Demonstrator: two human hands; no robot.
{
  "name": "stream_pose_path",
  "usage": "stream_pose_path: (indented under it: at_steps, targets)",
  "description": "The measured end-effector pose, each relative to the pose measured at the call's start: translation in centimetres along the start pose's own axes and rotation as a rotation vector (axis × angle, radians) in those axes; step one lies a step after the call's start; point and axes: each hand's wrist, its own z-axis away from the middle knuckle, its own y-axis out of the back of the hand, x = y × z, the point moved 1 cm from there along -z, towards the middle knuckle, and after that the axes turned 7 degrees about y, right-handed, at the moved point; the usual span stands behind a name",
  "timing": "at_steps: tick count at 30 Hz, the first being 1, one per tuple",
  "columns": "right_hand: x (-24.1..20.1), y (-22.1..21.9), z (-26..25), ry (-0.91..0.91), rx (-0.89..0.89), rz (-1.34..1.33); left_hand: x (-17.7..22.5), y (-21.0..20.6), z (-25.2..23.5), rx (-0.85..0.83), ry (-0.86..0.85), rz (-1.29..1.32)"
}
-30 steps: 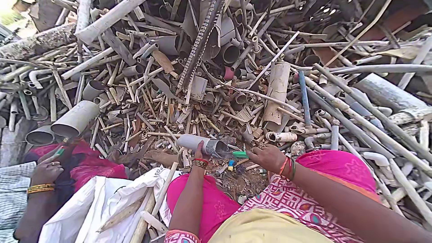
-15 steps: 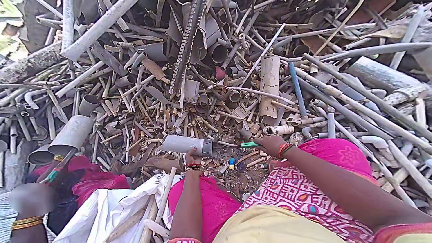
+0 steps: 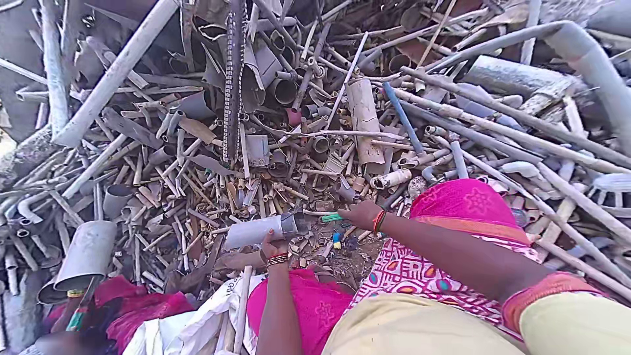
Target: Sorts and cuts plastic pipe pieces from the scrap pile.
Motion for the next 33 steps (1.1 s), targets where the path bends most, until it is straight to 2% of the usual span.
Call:
stream_pose_path:
  at_steps: [3,7,9,11,14,18,20,23,27,31,33]
  targets:
    - [0.0,0.3,1.3,0.083,-0.033,0.013,0.8,0.8,0.2,0.077,-0.020,0.012]
    - [1.0,0.9,0.5,-0.041,0.025,0.038,0.8,0.8,0.0,0.115,0.008,-0.054]
    - [0.6,0.0,-0.8,-0.085,-0.011,0.002,0.5,0.9,-0.3,0.140,0.018,-0.040]
    - [0.2,-0.9,-0.7,-0.041,-0.066,-0.022,0.6,1.5,-0.5,0.195,0.006,0.002]
    - [0.6,0.5,1.0,-0.006,-0.091,0.059,1.4,1.8,-0.2,0.239,-0.020,0.025]
    - [0.2,0.5,1.3,-0.075,-0.036,0.038,1.3,1.1,0.5,0.150,-0.020,0.012]
    - [-0.7,0.3,1.2,-0.045,-0.032,0.013,0.8,1.2,0.1,0.098,-0.009,0.018]
    - [-0.4,0.6,2.0,0.030,-0.070,0.004,1.0,1.5,0.2,0.113,-0.002,0.011]
    - [1.2,0.8,1.1,-0.082,-0.011,-0.017,0.8,1.1,0.5,0.074,-0.027,-0.013]
    - [-0.6,1.3,2.4,-0.032,-0.096,0.004,1.5,1.1,0.6,0.092,-0.048,0.013]
    - [-1.2,1.9,3.2,-0.064,-0.118,0.023,1.5,1.2,0.2,0.093,-0.046,0.017]
